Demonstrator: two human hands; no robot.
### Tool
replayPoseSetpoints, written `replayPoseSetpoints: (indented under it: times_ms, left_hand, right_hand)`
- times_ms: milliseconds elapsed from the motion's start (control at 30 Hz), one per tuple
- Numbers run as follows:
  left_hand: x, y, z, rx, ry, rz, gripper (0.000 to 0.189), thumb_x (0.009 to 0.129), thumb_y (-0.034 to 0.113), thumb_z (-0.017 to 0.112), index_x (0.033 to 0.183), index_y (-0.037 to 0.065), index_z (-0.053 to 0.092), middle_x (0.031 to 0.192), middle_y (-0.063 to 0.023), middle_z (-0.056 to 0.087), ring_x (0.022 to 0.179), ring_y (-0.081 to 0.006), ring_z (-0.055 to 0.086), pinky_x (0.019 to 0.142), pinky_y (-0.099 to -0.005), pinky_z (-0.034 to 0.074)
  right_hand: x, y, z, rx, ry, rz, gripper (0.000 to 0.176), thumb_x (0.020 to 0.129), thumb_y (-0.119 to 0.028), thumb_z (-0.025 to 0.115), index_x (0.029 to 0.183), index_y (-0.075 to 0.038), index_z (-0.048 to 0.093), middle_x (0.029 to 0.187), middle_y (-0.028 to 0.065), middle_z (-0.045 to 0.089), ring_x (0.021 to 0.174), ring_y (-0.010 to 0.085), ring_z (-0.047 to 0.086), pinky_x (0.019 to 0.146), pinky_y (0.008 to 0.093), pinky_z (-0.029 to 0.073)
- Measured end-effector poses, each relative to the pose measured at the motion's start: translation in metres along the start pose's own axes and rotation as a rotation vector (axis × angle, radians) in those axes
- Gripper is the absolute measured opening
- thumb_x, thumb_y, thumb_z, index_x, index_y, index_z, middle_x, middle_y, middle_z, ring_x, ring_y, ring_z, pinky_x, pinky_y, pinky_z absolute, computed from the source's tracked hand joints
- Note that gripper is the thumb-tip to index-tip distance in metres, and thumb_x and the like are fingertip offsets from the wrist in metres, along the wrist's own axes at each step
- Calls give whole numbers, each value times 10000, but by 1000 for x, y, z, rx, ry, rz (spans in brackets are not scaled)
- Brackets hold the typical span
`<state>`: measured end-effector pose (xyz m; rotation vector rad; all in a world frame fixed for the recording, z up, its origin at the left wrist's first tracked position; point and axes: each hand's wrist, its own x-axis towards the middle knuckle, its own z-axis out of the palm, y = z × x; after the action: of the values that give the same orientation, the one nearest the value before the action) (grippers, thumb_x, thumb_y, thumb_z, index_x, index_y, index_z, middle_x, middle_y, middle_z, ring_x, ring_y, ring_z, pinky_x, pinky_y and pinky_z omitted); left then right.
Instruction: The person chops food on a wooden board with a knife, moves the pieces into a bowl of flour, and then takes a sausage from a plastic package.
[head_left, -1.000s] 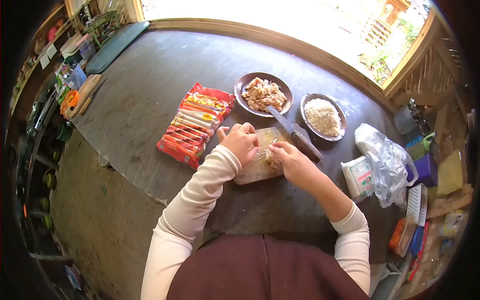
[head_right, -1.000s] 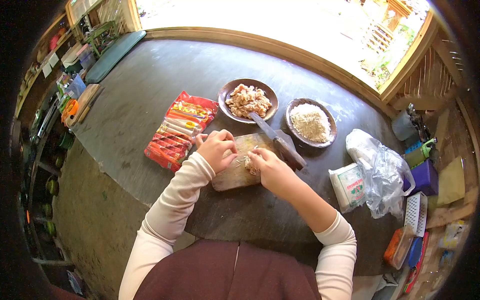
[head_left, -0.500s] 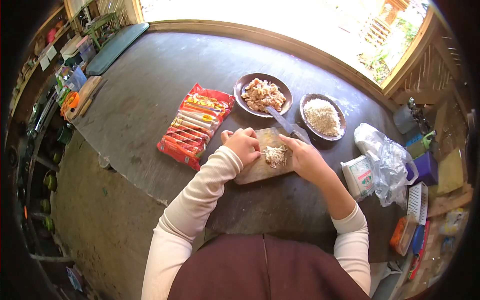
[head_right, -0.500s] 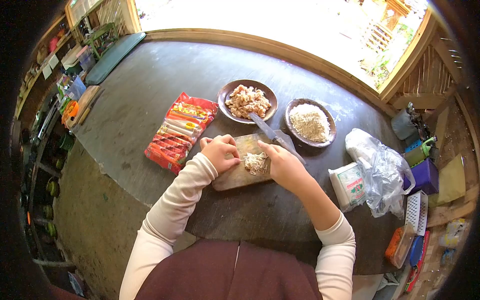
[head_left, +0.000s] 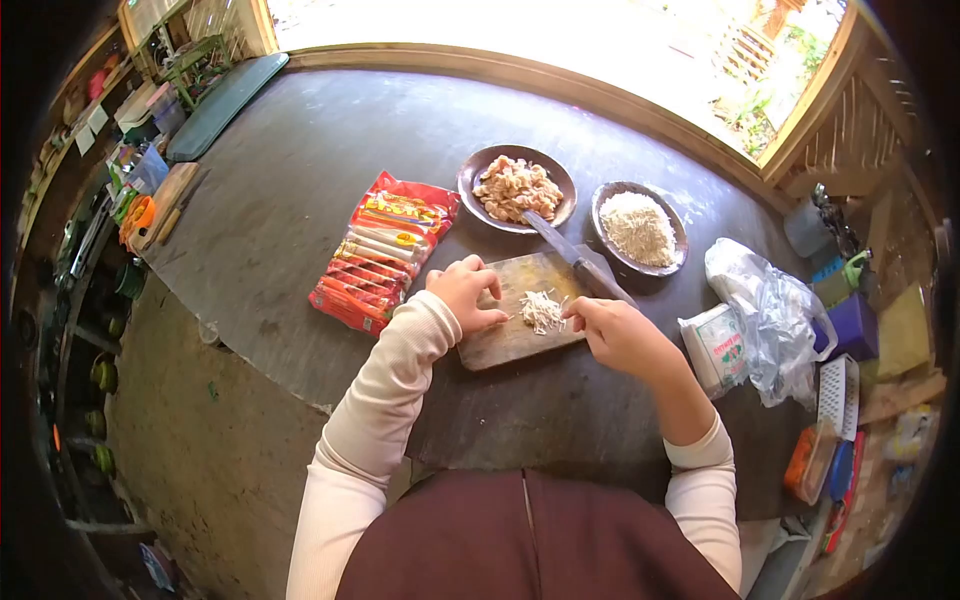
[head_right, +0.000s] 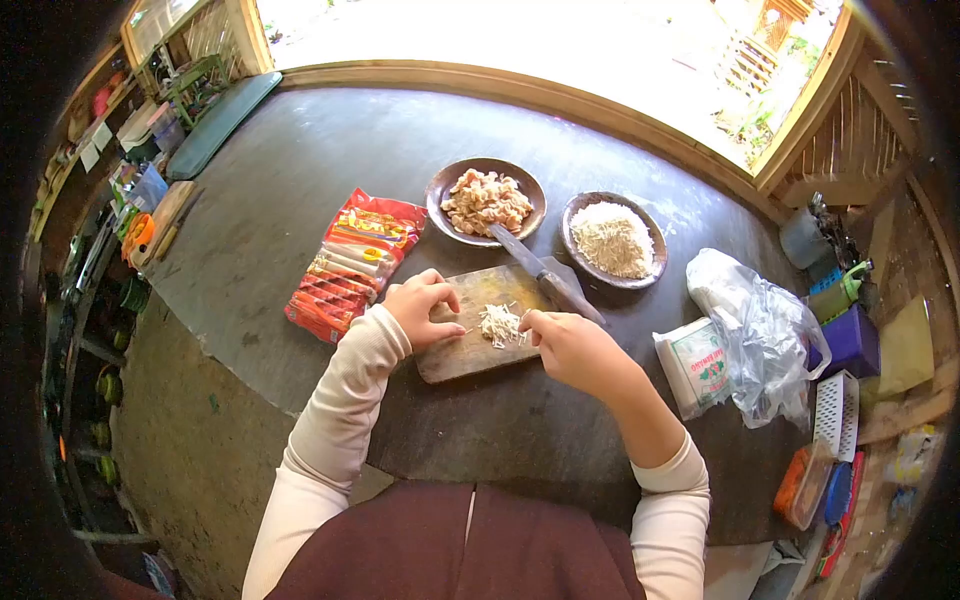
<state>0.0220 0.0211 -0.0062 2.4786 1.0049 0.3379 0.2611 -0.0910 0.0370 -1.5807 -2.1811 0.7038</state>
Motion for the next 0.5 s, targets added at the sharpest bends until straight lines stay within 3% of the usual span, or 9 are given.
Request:
replayPoseSetpoints:
  times_ms: [67, 233, 300, 433, 500]
  left_hand:
    - [-1, 7, 0, 49, -21, -33, 362, 696, 437, 728, 886, 157, 600, 988, -63, 519, 995, -252, 530, 794, -410, 394]
    - [0, 13, 9, 146, -48, -71, 415, 701, 507, 704, 905, 172, 567, 999, -62, 488, 1045, -239, 473, 846, -422, 300]
    - [1, 16, 12, 174, 30, -97, 420, 711, 524, 687, 891, 165, 566, 996, -65, 488, 1028, -238, 475, 849, -413, 287]
    - [4, 21, 22, 170, 81, -87, 391, 752, 506, 654, 887, 151, 564, 968, -65, 494, 1005, -241, 480, 853, -410, 273]
    - [5, 24, 23, 140, 107, -1, 296, 809, 396, 631, 886, 118, 565, 933, -79, 512, 948, -250, 527, 833, -411, 338]
  right_hand:
    - [3, 3, 8, 20, -6, -68, 248, 787, 50, 443, 1003, -16, 544, 906, 166, 604, 865, 352, 582, 759, 401, 465]
    - [10, 2, 17, 71, 102, -195, 310, 773, 72, 436, 1043, -32, 547, 893, 160, 604, 867, 340, 590, 780, 394, 466]
    - [12, 3, 16, 79, 132, -219, 326, 771, 77, 434, 1055, -37, 547, 897, 162, 605, 867, 339, 591, 788, 392, 465]
    - [10, 0, 12, 166, 7, -170, 337, 782, 95, 414, 1070, -5, 558, 911, 172, 626, 872, 321, 607, 806, 363, 469]
    - [10, -2, 15, 213, -78, -122, 332, 785, 99, 414, 1066, -1, 560, 918, 171, 629, 873, 322, 607, 810, 361, 468]
